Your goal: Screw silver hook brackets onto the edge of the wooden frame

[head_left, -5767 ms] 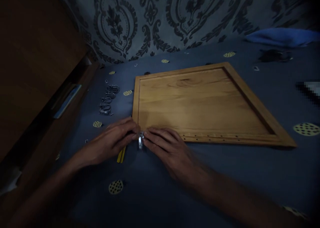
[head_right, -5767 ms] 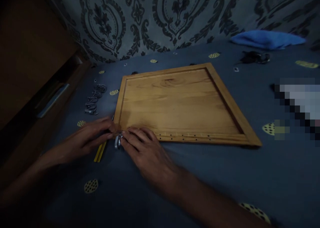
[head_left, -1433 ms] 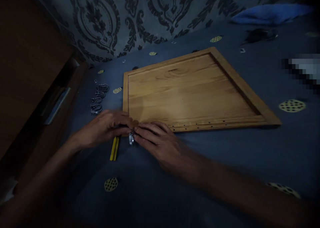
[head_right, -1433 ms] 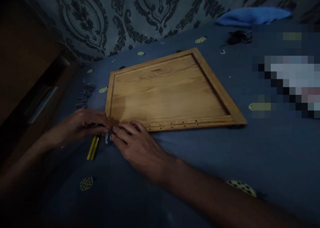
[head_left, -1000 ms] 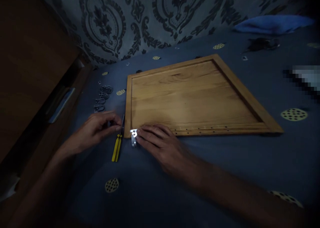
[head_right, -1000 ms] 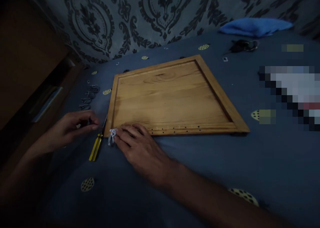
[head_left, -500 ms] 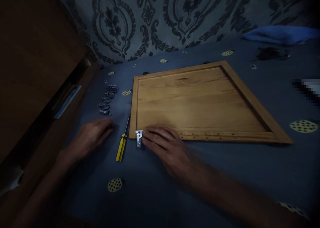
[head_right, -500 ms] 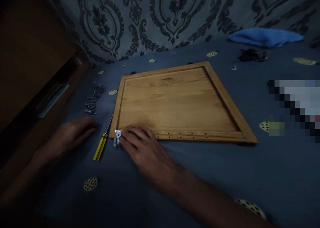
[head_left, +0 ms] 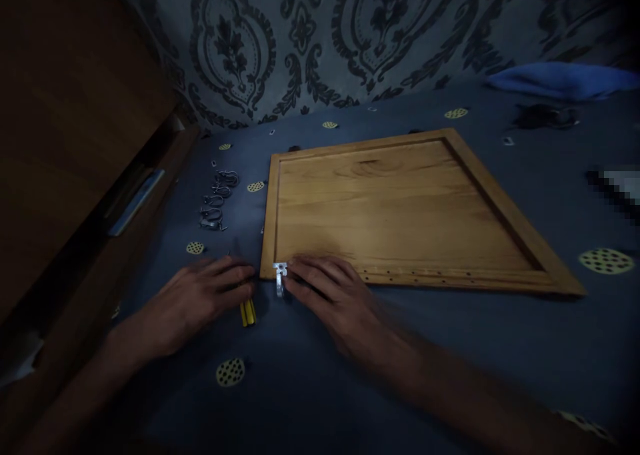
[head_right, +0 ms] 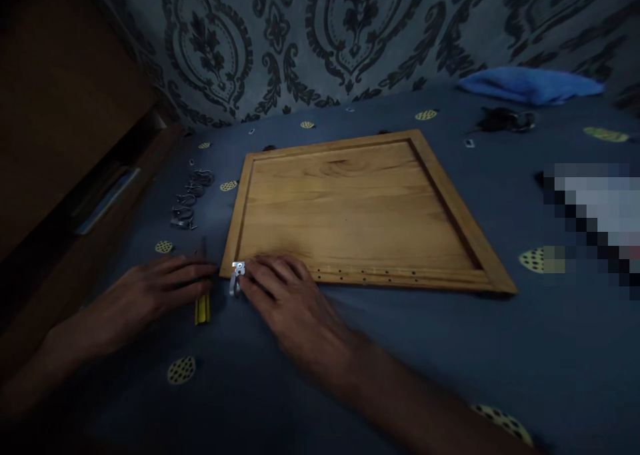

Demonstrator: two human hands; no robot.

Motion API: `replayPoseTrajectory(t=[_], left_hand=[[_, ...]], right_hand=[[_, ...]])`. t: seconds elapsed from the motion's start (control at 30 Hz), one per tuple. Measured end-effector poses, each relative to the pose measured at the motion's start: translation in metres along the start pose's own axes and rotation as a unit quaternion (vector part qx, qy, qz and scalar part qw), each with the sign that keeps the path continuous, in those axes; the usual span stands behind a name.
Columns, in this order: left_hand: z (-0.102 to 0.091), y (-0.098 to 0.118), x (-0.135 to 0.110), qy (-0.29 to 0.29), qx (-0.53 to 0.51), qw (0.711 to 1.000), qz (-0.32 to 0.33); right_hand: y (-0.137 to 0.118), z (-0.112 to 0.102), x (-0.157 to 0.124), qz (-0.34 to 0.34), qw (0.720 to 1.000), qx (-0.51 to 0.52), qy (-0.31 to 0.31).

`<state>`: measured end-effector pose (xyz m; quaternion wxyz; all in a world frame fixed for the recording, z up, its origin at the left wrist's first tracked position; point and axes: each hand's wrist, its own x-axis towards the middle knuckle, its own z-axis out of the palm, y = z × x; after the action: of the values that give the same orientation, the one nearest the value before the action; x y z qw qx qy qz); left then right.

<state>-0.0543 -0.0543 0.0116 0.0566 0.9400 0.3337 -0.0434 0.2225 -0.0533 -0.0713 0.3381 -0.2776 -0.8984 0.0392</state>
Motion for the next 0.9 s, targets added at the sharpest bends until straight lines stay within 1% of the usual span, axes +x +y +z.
replayPoseTrajectory(t=[0.03, 0.07, 0.1, 0.13, 0.17, 0.2, 0.23, 0.27, 0.3, 0.33, 0.37, 0.43, 0.57, 0.77, 0.9], left_hand=[[0.000, -0.002, -0.003, 0.032, -0.016, 0.999, -0.006], [-0.002, -0.003, -0.006, 0.079, -0.036, 0.996, -0.019], [-0.004, -0.002, -0.007, 0.119, -0.061, 0.990, -0.046], [-0.007, 0.000, -0.007, 0.157, -0.086, 0.980, -0.092], [-0.011, 0.004, -0.005, 0.211, -0.108, 0.963, -0.131], [-0.014, 0.009, 0.000, 0.269, -0.142, 0.938, -0.167], [-0.016, 0.015, 0.006, 0.336, -0.192, 0.903, -0.185], [-0.018, 0.022, 0.014, 0.394, -0.261, 0.857, -0.205], [-0.018, 0.028, 0.023, 0.432, -0.314, 0.821, -0.201], [-0.018, 0.033, 0.031, 0.432, -0.360, 0.802, -0.203], [-0.017, 0.037, 0.039, 0.433, -0.389, 0.789, -0.197], [-0.014, 0.042, 0.051, 0.421, -0.426, 0.778, -0.189], [-0.008, 0.043, 0.058, 0.403, -0.440, 0.780, -0.191], [-0.005, 0.040, 0.059, 0.413, -0.433, 0.779, -0.190], [-0.003, 0.039, 0.063, 0.412, -0.445, 0.774, -0.181]], right_hand=[[0.000, 0.000, 0.000, 0.000, 1.000, 0.000, -0.001], [0.000, -0.001, 0.000, 0.001, 1.000, 0.000, -0.002], [0.000, 0.000, -0.001, 0.001, 1.000, 0.001, -0.004], [0.000, 0.000, -0.001, 0.001, 1.000, 0.000, -0.007], [0.001, 0.001, -0.002, 0.001, 1.000, 0.001, -0.007], [0.001, 0.001, -0.002, 0.001, 1.000, 0.002, -0.007], [0.001, 0.002, -0.003, 0.001, 1.000, 0.003, -0.006], [0.001, 0.003, -0.003, 0.001, 1.000, 0.004, -0.005], [0.001, 0.003, -0.003, 0.001, 1.000, 0.005, -0.005], [0.002, 0.004, -0.003, 0.000, 1.000, 0.004, -0.007], [0.001, 0.004, -0.003, 0.000, 1.000, 0.003, -0.006], [0.001, 0.005, -0.003, -0.001, 1.000, -0.001, -0.004], [0.000, 0.006, -0.003, 0.008, 1.000, -0.001, -0.001], [0.001, 0.002, -0.002, 0.007, 1.000, 0.002, -0.029], [0.000, 0.002, -0.003, 0.010, 1.000, 0.002, -0.022]])
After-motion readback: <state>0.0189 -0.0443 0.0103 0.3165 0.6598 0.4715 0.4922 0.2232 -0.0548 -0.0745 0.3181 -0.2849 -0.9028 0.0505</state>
